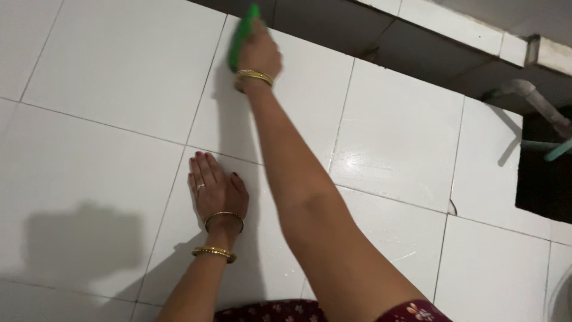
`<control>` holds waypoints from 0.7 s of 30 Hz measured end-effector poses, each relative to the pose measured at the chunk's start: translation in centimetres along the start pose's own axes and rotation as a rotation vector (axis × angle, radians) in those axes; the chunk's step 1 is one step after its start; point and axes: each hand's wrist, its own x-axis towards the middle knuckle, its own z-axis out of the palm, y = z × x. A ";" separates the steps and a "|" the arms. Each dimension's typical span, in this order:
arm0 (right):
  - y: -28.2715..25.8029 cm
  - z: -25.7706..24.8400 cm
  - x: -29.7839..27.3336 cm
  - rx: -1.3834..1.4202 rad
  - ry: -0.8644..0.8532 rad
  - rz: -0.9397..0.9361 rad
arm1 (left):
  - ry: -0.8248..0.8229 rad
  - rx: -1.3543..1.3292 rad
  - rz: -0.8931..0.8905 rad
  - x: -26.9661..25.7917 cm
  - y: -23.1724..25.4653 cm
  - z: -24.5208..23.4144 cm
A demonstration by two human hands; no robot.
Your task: The person scrubs white floor tiles with a green sponge, moving across the floor and reaching into the corners and edges of the tiled area.
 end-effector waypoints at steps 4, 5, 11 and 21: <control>-1.8 0.2 0.1 -0.127 -0.087 -0.079 | 0.001 -0.044 -0.011 0.2 -0.1 -0.4; -0.6 -0.9 0.8 -0.162 -0.076 -0.083 | -0.013 -0.059 -0.023 0.3 0.1 -0.4; 12.8 -12.3 6.0 -0.097 0.276 0.029 | 0.052 -0.045 -0.010 0.1 0.0 0.1; 32.2 -30.6 13.4 -0.130 0.688 0.222 | 0.074 -0.042 0.011 0.0 -0.2 0.5</control>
